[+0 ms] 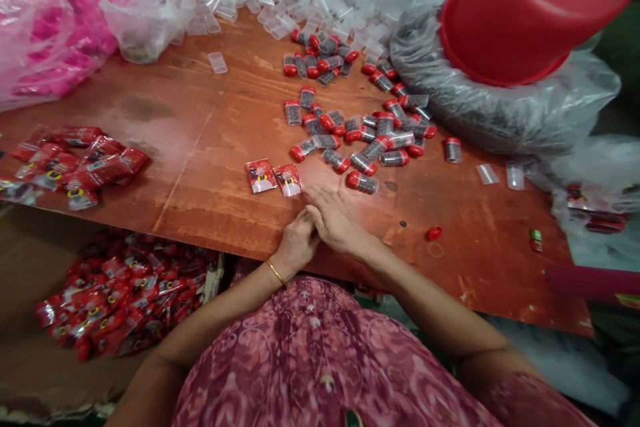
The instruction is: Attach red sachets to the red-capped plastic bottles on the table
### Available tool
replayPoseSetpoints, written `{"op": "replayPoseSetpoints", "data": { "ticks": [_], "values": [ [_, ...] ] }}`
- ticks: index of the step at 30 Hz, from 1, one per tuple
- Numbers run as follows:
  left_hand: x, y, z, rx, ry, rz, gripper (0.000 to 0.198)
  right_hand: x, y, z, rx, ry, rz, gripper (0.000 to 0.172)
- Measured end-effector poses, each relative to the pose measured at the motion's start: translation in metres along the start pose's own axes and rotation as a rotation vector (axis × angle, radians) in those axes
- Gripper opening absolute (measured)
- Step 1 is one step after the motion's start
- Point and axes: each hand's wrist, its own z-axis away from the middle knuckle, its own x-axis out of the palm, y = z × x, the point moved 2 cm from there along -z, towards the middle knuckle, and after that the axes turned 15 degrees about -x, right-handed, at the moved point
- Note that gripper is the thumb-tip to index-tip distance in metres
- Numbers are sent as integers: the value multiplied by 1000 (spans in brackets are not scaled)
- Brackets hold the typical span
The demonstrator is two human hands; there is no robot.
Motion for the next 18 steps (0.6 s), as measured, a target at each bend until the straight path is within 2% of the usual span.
{"op": "replayPoseSetpoints", "data": {
  "ticks": [4,8,11,14,16,18],
  "values": [
    [-4,-1,-1,-46,11,-6,25,5,-6,-7,3,54,107,38],
    [-8,0,-3,-75,11,-19,28,5,-8,-11,-60,233,129,36],
    [-6,2,-2,-35,15,-36,32,5,-9,6,-51,385,207,42],
    [-7,5,1,36,-10,-60,33,11,-2,33,-7,406,222,34],
    [-18,8,2,72,21,-79,33,15,6,48,-8,399,240,31],
    [-39,13,0,79,138,-126,30,19,16,57,-4,388,315,29]
  ]
}}
